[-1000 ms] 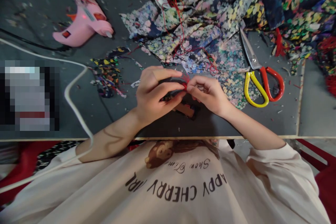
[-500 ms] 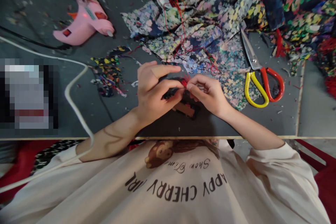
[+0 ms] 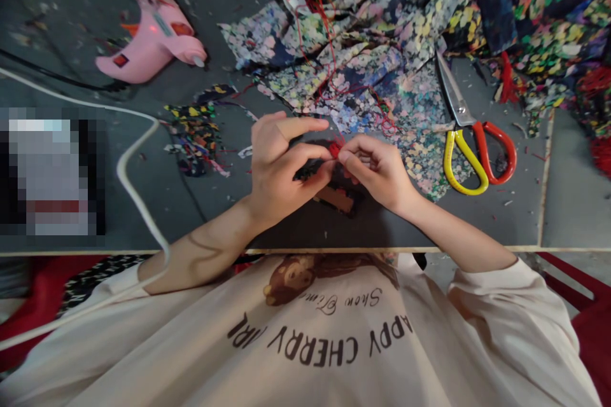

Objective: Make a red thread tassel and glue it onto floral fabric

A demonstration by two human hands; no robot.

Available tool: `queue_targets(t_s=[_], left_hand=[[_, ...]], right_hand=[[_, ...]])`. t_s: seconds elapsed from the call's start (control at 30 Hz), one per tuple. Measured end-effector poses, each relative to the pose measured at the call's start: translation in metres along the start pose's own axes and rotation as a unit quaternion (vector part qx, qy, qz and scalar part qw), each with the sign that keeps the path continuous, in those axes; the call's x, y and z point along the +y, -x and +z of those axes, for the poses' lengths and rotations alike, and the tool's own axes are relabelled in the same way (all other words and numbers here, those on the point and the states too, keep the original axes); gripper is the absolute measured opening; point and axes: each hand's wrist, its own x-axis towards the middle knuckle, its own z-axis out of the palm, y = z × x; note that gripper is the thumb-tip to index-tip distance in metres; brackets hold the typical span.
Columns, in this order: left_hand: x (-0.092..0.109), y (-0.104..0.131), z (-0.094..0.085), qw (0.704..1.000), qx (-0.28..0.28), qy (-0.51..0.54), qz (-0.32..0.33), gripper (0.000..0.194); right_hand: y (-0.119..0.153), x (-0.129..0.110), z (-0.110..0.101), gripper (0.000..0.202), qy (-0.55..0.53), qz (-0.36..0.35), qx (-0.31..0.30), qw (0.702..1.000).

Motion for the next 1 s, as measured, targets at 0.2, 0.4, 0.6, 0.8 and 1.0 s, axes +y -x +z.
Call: queue_targets(t_s=[0.2, 0.4, 0.6, 0.8, 1.0], left_hand=[[0.000, 0.000, 0.002, 0.999, 0.009, 0.038, 0.013, 0.003], [-0.002, 0.000, 0.004, 0.997, 0.040, 0.051, 0.030, 0.005], [-0.001, -0.001, 0.005, 0.995, 0.022, 0.102, -0.007, 0.010], [0.001, -0.003, -0.001, 0.986, -0.015, 0.162, -0.036, 0.010], [-0.003, -0.007, -0.007, 0.973, -0.047, 0.223, -0.044, 0.018]], right_hand=[[0.001, 0.001, 0.001, 0.042, -0.004, -0.002, 0.003, 1.000], [0.000, 0.002, 0.001, 0.040, -0.028, -0.005, 0.015, 0.999], [-0.001, 0.006, 0.002, 0.040, -0.062, 0.010, 0.013, 0.998], [-0.001, 0.007, 0.002, 0.041, -0.064, 0.004, -0.009, 0.998], [0.000, 0.004, -0.001, 0.037, -0.054, -0.012, -0.043, 0.998]])
